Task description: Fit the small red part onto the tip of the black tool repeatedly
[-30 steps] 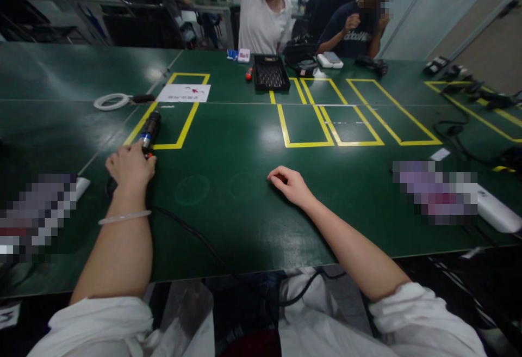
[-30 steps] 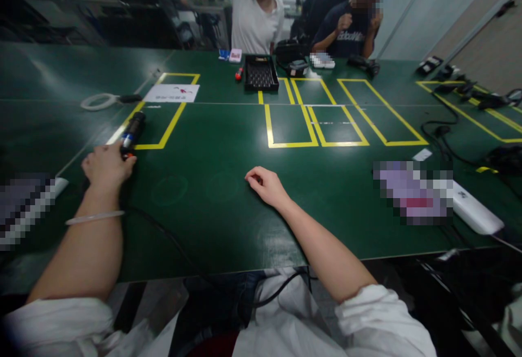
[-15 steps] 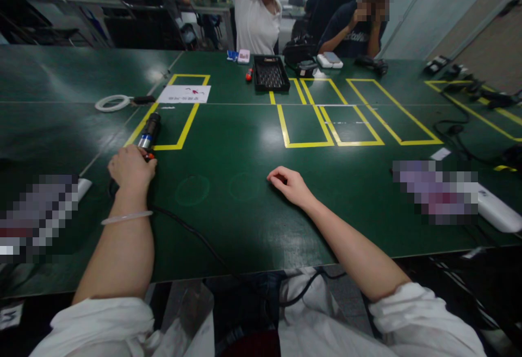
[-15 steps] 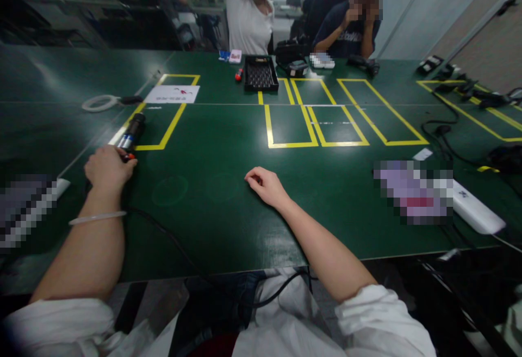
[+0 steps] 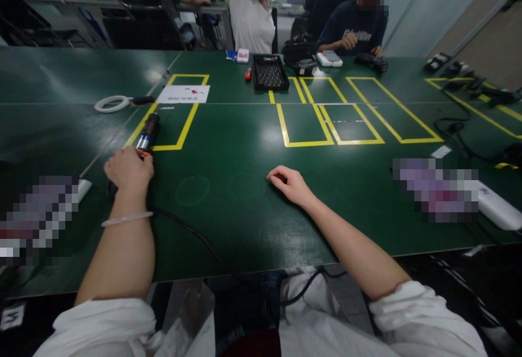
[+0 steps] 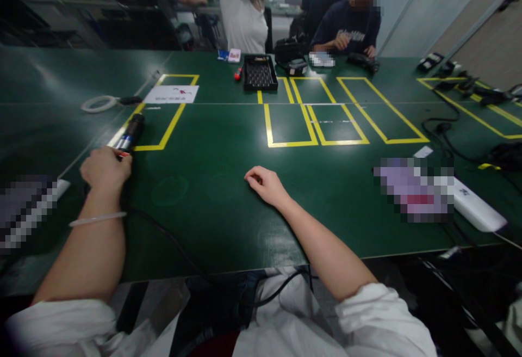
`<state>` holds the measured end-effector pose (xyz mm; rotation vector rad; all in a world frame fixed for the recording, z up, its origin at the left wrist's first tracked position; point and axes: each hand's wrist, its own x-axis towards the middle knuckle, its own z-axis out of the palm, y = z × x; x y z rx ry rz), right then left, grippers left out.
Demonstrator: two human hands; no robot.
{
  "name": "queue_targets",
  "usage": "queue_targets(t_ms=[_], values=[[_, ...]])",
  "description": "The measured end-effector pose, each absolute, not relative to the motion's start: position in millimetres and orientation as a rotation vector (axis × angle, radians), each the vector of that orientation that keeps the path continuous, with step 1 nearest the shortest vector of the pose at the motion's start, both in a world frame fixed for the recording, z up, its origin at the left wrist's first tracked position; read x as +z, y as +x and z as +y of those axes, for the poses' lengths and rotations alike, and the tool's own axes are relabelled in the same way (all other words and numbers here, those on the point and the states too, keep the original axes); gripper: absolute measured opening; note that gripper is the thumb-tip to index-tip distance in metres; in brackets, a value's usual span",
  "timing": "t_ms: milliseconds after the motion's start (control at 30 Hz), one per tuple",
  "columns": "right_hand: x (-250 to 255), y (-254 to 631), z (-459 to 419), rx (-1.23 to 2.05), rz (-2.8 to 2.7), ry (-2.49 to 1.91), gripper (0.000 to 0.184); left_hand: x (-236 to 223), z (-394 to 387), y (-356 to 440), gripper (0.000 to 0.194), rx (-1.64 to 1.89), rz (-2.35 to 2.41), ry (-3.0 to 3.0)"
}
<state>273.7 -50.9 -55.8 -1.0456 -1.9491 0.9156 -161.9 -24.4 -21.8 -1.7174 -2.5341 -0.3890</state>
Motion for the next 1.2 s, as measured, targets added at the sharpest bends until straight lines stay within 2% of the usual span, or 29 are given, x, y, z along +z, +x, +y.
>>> queue_targets(t_ms=[100, 167, 300, 433, 533, 633, 800, 967, 1067, 1200], values=[[-55, 273, -51, 0.910, -1.952, -1.044, 0.014, -19, -23, -149, 0.039, -0.449, -2.537, -1.433], [-54, 273, -51, 0.913, -1.947, -1.047, 0.014, -17, -21, -131, 0.038, -0.614, -2.428, -1.559], [-54, 273, -51, 0.942, -1.934, -1.049, 0.014, -16, -20, -71, 0.037, -1.038, -2.283, -2.221], [-56, 272, -52, 1.002, -1.893, -1.041, 0.014, -17, -34, 4, 0.041, -1.118, -2.140, -3.033], [-57, 271, -52, 1.121, -1.845, -0.952, 0.022, -19, -47, 43, 0.042, -1.283, -2.216, -3.310], [-56, 270, -54, 1.223, -1.851, -0.840, 0.032, -23, -55, 58, 0.036, -1.423, -2.333, -3.380], [-56, 268, -55, 1.217, -1.884, -0.838, 0.022, -30, -54, 58, 0.035, -1.459, -2.445, -3.340], [-57, 267, -54, 1.191, -1.876, -0.874, 0.020, -32, -52, 59, 0.039, -1.426, -2.498, -3.320], [-56, 267, -55, 1.151, -1.879, -0.880, 0.018, -31, -54, 59, 0.036, -1.339, -2.460, -3.371], [-57, 267, -54, 1.159, -1.866, -0.869, 0.023, -29, -57, 60, 0.031, -1.416, -2.417, -3.345]])
